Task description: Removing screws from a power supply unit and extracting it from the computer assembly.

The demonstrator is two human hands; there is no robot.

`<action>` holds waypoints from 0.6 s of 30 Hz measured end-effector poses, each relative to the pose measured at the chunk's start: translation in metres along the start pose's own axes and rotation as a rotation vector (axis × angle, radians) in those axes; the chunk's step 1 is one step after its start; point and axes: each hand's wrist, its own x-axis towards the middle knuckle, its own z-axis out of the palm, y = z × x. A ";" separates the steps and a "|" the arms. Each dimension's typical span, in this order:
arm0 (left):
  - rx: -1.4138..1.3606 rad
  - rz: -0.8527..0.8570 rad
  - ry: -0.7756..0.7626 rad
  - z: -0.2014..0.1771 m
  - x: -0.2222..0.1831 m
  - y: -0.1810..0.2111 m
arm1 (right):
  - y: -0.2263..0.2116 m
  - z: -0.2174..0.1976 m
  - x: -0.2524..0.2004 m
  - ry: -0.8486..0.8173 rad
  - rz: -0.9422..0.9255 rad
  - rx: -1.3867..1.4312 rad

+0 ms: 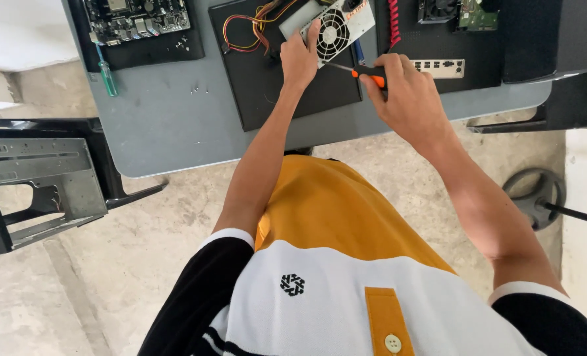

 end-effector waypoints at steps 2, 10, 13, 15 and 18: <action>0.023 0.011 0.025 0.004 -0.001 -0.007 | -0.001 0.005 0.000 0.008 0.015 0.016; 0.051 0.160 -0.038 -0.010 -0.003 -0.019 | 0.011 -0.024 -0.037 -0.216 0.323 0.358; 0.018 0.137 -0.168 -0.029 -0.005 -0.016 | 0.085 -0.028 -0.122 0.026 0.610 0.706; 0.197 0.144 -0.202 -0.036 -0.039 -0.033 | 0.117 0.015 -0.208 0.476 0.880 1.464; 0.279 0.131 -0.189 -0.051 -0.085 -0.038 | 0.139 0.097 -0.282 0.241 0.767 1.885</action>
